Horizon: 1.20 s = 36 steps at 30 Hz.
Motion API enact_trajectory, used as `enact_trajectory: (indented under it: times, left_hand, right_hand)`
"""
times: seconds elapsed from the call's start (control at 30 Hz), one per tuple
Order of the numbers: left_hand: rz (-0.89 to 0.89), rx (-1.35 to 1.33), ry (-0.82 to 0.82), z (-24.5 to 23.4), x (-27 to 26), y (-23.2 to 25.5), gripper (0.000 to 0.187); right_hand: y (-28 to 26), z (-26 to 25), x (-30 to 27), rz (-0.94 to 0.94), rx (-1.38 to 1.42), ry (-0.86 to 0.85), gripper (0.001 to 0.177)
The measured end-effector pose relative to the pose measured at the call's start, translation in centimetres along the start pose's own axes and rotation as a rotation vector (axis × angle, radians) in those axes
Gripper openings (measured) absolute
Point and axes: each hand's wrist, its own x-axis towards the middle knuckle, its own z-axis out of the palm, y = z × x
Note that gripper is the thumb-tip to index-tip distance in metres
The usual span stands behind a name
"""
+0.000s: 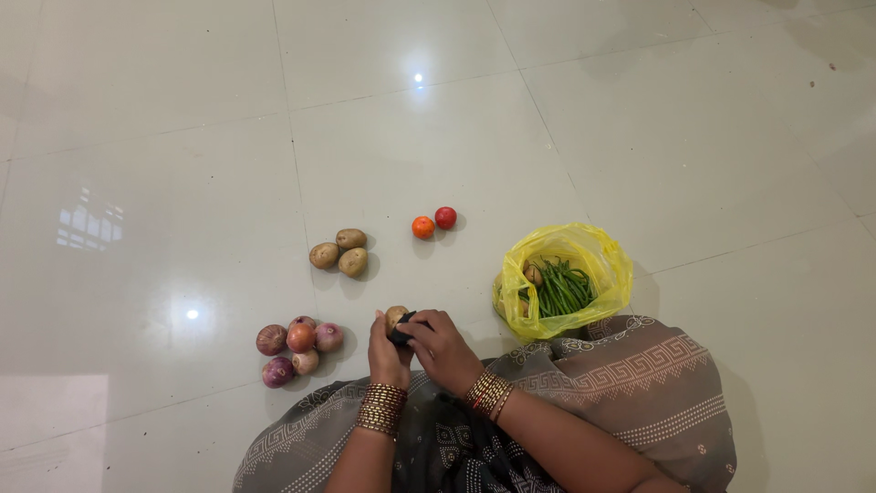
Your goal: The person sits on the floor and peels a potato using a peeler. Other vegetables, including onions, tomatoes, and green beans, are visible nearby.
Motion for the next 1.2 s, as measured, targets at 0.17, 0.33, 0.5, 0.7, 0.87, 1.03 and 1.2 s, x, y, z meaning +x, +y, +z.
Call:
enact_trajectory:
  times: [0.17, 0.33, 0.5, 0.7, 0.87, 1.03, 1.2]
  left_hand:
    - [-0.005, 0.042, -0.159, 0.0, 0.1, -0.9, 0.045]
    - [-0.011, 0.128, -0.192, 0.8, -0.6, -1.0, 0.048]
    - [0.018, 0.120, -0.173, 1.1, -1.1, 0.0, 0.044]
    - [-0.041, 0.026, -0.010, 0.9, -1.0, 0.2, 0.041]
    - [-0.028, 0.118, -0.058, 1.3, -1.1, 0.0, 0.039]
    - [-0.043, 0.206, -0.146, 1.4, -1.4, -0.3, 0.043]
    - [0.002, 0.097, -0.132, 0.8, -1.0, -0.3, 0.038]
  right_hand:
    - [0.2, -0.7, 0.6, 0.023, -0.031, 0.014, 0.032]
    - [1.1, -1.0, 1.0, 0.069, -0.003, 0.085, 0.030]
    - [1.4, -0.8, 1.0, 0.168, 0.100, 0.084, 0.030]
    - [0.2, -0.3, 0.2, 0.054, 0.025, 0.020, 0.032]
    - [0.5, -0.5, 0.5, 0.024, 0.001, 0.057, 0.031]
    - [1.5, -0.7, 0.9, 0.195, 0.120, 0.101, 0.028]
    - [1.1, -0.1, 0.5, 0.148, 0.070, 0.093, 0.032]
